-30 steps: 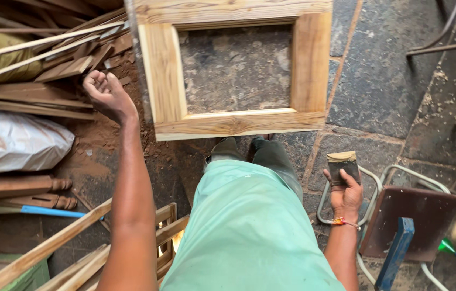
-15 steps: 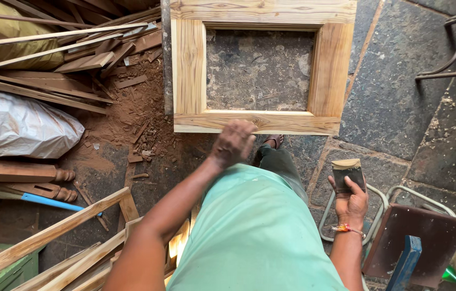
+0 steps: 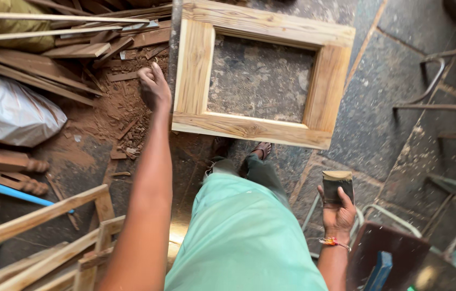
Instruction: The person sands a wooden frame using a sanding block, focusing on the edges and corners. They flip the frame over to sand the other side and use a brush to sweep away sawdust from the surface.
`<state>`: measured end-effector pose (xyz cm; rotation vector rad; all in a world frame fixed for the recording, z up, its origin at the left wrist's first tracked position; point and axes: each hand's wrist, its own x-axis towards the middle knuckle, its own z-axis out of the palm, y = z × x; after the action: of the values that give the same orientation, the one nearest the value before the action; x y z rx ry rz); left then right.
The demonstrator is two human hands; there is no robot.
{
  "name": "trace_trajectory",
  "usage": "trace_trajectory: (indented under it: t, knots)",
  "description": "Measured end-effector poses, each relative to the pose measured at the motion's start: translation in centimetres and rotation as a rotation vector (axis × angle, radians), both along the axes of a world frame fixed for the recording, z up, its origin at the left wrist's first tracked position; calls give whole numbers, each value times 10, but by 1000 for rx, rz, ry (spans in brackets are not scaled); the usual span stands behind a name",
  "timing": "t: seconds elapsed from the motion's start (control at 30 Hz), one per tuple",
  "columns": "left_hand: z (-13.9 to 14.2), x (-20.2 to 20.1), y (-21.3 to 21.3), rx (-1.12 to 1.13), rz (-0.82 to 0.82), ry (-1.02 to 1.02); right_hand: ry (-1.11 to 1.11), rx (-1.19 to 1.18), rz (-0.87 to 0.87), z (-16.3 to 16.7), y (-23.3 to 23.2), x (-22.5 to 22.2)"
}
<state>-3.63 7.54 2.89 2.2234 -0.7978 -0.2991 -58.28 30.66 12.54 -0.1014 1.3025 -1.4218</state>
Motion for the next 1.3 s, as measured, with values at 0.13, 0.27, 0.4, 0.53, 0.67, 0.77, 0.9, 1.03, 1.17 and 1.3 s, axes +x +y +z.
trace_trajectory:
  t: [0.13, 0.27, 0.4, 0.53, 0.67, 0.77, 0.9, 1.03, 1.17, 1.3]
  knots:
    - [-14, 17, -11, 478, -62, 568, 3, -31, 172, 33, -69, 47]
    - [-24, 14, -20, 573, -127, 516, 74, -72, 404, 66, -137, 106]
    - [-29, 15, -23, 518, -34, 427, 117, -94, 652, 75, -209, 169]
    - [-41, 16, -26, 567, 7, 373, 285, -241, 949, 38, -281, 235]
    - [-61, 16, -31, 324, 120, 26, 1080, -775, 1237, -31, -345, 304]
    - [-72, 15, -29, 484, 113, 259, 1592, -1198, 1264, -72, -372, 350]
    - [-81, 13, -22, 496, 93, 263, 1843, -1374, 1320, -67, -329, 371]
    - [-92, 9, -18, 454, 82, 365, 1886, -1237, 1490, -36, -306, 362]
    - [-105, 6, -21, 326, 157, 298, 2009, -946, 1502, -40, -390, 371]
    - [-103, 7, -18, 357, 116, 243, 1829, -992, 1460, -56, -407, 398]
